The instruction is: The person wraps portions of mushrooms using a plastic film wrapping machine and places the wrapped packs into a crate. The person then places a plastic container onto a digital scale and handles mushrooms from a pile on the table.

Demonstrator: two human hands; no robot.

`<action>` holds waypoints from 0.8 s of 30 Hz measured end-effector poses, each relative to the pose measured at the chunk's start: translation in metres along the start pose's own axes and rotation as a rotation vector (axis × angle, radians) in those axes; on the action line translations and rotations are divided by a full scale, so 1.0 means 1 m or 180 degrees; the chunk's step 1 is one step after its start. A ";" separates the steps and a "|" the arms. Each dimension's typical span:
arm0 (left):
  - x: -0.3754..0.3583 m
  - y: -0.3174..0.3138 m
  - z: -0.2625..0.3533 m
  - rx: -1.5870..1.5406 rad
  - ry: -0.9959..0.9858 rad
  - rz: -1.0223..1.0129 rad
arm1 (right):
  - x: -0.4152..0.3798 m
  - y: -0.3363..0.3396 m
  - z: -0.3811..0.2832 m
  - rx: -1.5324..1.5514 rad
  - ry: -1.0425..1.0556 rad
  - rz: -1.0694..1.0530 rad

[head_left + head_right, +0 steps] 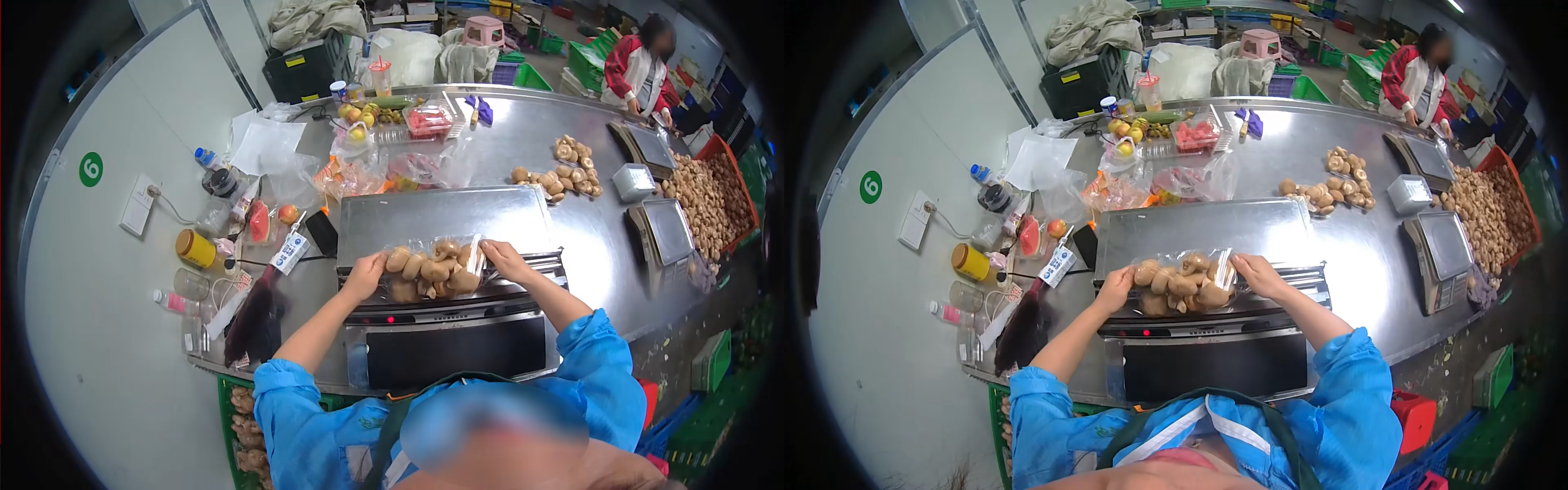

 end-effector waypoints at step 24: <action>-0.291 -0.222 -0.090 -0.2398 0.2055 -0.0932 | -0.313 -0.198 0.220 0.3839 -0.3235 0.0551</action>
Point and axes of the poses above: each hand's wrist, its own x-axis towards the middle knuckle, its own y-axis out of the back of the hand, z = x × y, the point moved 10 cm from there along x, towards the middle knuckle, and after that the axes turned 11 degrees about x, right-handed, at the moved point
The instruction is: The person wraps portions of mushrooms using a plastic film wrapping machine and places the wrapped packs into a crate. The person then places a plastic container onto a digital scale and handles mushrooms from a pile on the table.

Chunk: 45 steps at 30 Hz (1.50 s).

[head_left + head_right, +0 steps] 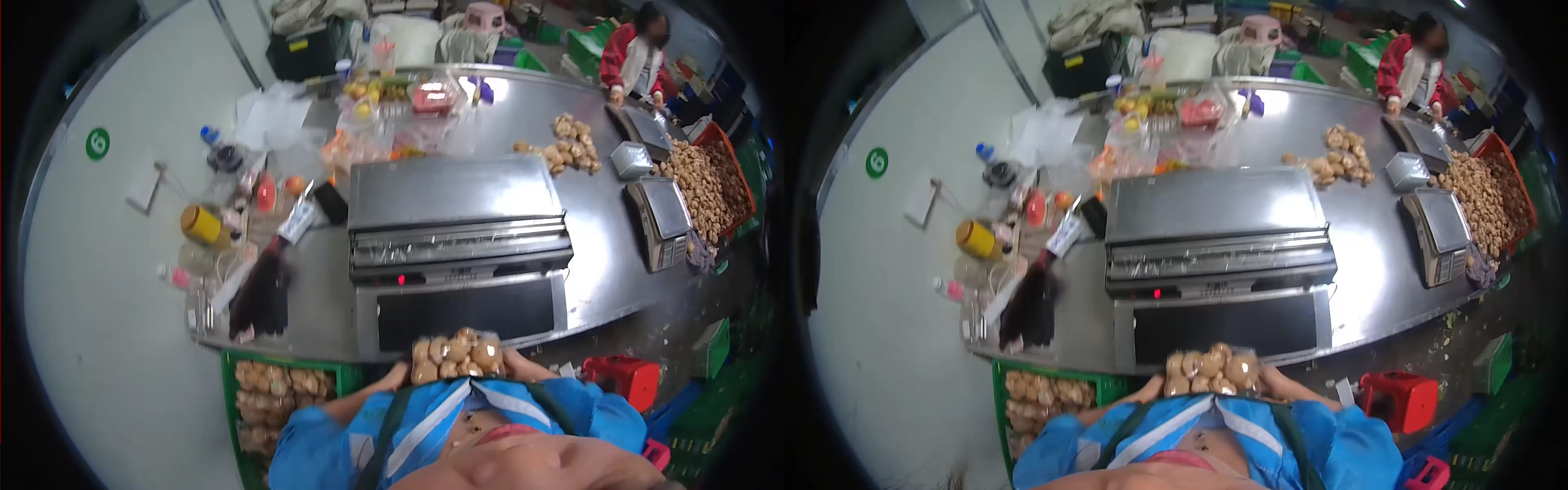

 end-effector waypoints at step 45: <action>-0.631 0.010 -0.325 -0.0817 0.1600 0.7125 | -0.057 -0.296 0.303 -0.4924 -0.0233 -0.2903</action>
Point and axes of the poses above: each hand's wrist, its own x-axis towards the middle knuckle, its own y-axis out of the back of the hand, z = x × y, the point moved 10 cm from there along x, towards the middle knuckle, and after that the axes turned 11 degrees about x, right-handed, at the moved point
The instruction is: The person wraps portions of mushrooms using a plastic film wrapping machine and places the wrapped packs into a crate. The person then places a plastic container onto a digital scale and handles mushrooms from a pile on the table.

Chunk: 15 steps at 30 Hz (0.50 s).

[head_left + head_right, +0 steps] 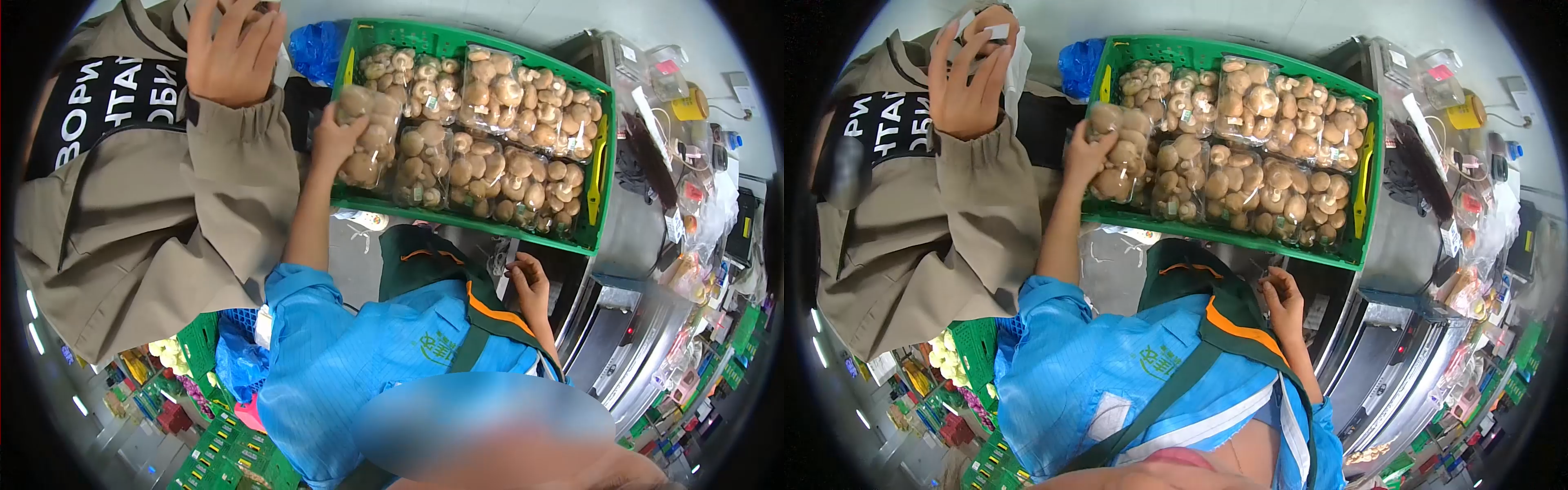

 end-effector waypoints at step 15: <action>0.000 -0.122 -0.112 0.1127 0.0513 -0.1062 | 0.002 0.009 -0.005 -0.0871 0.0299 -0.0107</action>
Point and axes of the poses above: each hand's wrist, its own x-axis towards the middle knuckle, its own y-axis out of the back of the hand, z = x × y, the point moved 10 cm from there along x, towards the middle knuckle, and after that the axes turned 11 degrees about x, right-handed, at the moved point
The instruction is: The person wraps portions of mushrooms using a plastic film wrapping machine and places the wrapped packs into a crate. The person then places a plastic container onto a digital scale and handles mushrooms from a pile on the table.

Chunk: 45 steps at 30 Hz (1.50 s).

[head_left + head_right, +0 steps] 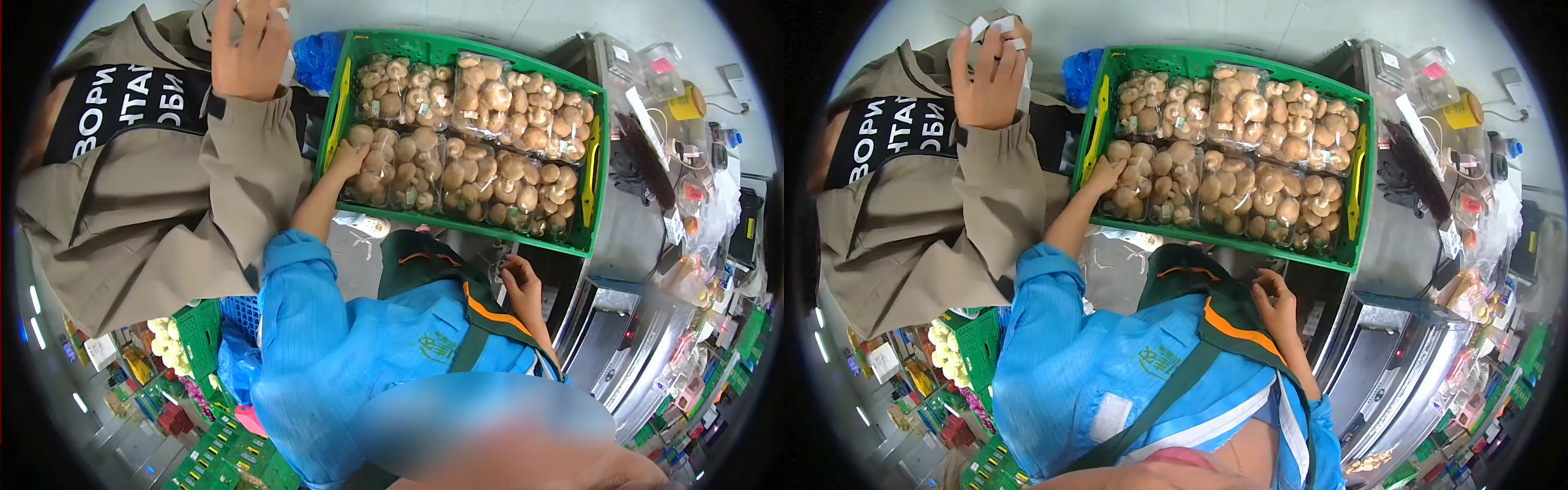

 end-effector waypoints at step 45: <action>-0.315 0.076 0.261 -0.0888 -0.4266 0.0422 | -0.040 0.029 -0.020 -0.0438 0.0474 0.0993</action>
Point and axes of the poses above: each hand's wrist, its own x-axis towards the middle knuckle, its own y-axis out of the back of the hand, z = x × y, the point moved 10 cm from there along x, towards the middle knuckle, and after that the axes turned 11 degrees about x, right-handed, at the moved point
